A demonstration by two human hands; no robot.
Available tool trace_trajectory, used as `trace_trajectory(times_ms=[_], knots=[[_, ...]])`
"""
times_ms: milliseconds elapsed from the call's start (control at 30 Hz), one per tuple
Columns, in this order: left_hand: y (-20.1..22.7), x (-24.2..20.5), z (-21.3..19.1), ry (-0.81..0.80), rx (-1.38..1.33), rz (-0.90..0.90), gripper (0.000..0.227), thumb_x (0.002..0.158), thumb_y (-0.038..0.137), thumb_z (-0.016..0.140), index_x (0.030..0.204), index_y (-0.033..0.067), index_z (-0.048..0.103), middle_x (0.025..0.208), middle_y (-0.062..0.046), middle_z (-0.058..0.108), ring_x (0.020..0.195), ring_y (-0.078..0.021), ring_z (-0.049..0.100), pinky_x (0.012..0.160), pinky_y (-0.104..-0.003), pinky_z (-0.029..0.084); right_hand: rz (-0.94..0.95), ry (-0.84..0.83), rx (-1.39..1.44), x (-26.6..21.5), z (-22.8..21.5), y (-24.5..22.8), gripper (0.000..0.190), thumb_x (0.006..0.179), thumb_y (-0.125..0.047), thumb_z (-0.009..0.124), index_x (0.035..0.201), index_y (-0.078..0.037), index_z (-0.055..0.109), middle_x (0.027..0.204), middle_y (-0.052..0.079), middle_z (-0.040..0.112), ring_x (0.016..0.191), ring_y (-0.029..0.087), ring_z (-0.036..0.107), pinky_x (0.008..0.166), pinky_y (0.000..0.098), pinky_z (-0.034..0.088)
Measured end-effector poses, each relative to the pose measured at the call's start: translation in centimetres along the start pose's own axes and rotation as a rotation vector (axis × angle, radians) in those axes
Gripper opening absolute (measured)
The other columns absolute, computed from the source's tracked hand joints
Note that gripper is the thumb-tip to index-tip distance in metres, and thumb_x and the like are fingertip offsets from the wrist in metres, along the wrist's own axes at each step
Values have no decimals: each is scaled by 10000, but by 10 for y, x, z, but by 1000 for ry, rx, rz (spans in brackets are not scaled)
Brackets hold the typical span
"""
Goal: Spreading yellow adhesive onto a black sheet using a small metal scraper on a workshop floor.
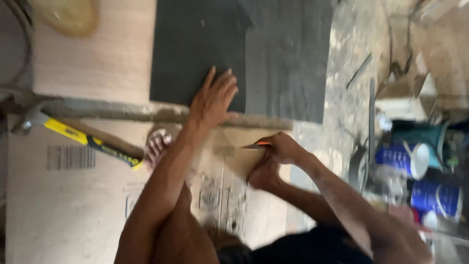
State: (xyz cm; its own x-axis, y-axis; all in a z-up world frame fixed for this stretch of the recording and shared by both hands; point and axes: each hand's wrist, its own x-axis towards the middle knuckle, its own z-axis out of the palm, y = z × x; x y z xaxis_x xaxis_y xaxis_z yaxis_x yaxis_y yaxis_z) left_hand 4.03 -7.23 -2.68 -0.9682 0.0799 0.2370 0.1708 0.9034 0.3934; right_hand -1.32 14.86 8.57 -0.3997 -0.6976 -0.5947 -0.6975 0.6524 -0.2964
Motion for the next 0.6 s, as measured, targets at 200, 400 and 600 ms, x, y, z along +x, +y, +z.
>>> trace_trajectory(times_ms=[200, 400, 600], knots=[[-3, -26, -15, 66, -40, -119, 675, 669, 357, 817, 1273, 155, 595, 1400, -135, 453, 1410, -370, 286, 1151, -647, 121, -537, 808, -570, 94, -103, 138, 209, 788, -103, 670, 647, -107, 515, 506, 105, 439, 445, 368, 453, 445, 454, 298], [-8, -27, -16, 29, -141, -206, 563, 716, 359, 775, 1243, 232, 624, 1424, -36, 449, 1428, -283, 277, 1192, -588, 89, -236, 838, -474, 223, -138, 129, 524, 835, -105, 576, 1323, -290, 635, 836, 38, 722, 734, 311, 687, 588, 451, 532], [-2, -25, -35, -48, -176, -257, 523, 766, 357, 750, 1256, 228, 622, 1429, -40, 444, 1431, -271, 268, 1208, -561, 83, -179, 693, -578, 209, -120, 117, 579, 785, -146, 552, 1341, -299, 603, 678, 44, 651, 590, 269, 657, 487, 409, 487]])
